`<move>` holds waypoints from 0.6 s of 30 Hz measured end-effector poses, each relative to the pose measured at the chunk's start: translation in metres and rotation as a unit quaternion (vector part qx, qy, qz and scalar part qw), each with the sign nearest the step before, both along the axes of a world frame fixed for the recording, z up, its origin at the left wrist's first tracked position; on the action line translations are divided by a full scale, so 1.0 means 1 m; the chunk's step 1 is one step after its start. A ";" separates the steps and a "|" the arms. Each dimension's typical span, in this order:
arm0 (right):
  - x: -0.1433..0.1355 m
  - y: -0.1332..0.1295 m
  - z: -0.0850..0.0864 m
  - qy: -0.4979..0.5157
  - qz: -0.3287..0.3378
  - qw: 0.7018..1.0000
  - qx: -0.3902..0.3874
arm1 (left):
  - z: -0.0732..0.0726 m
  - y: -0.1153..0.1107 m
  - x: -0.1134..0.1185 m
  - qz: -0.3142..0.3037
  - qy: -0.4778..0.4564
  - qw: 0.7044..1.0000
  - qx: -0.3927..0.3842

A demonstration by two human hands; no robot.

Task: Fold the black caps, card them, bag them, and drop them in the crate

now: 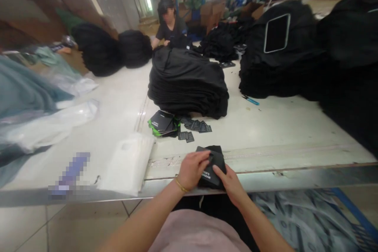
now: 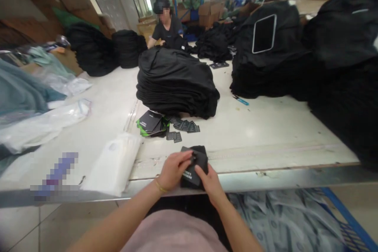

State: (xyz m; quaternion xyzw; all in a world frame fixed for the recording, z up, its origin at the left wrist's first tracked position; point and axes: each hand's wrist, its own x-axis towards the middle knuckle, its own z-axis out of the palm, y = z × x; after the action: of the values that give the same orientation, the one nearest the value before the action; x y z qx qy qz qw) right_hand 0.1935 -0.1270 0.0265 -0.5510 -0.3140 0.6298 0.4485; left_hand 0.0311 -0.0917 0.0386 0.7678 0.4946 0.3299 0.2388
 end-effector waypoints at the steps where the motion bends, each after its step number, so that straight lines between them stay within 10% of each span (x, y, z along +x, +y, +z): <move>1: -0.004 0.000 0.001 0.032 0.009 0.999 -0.011 | 0.001 -0.012 0.003 -0.036 0.020 0.999 -0.011; 10: -0.014 0.004 0.002 0.010 0.053 0.997 -0.048 | 0.017 -0.038 -0.022 -0.096 -0.053 0.987 -0.116; 13: -0.010 0.005 -0.009 -0.025 0.044 0.996 -0.075 | 0.027 -0.022 -0.079 0.122 -0.077 0.988 -0.050; 16: -0.007 0.006 -0.018 -0.064 0.050 0.993 -0.086 | 0.027 -0.004 -0.160 0.411 -0.018 0.911 -0.013; 18: -0.007 0.007 -0.020 -0.075 0.078 0.990 -0.086 | 0.018 0.004 -0.205 0.458 0.051 0.884 -0.085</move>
State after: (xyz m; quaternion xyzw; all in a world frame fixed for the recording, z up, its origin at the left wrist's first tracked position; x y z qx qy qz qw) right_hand 0.1868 -0.1205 0.0067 -0.6072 -0.3332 0.6445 0.3240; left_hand -0.1736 -0.0875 0.0568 0.4486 0.8288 0.3191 0.1001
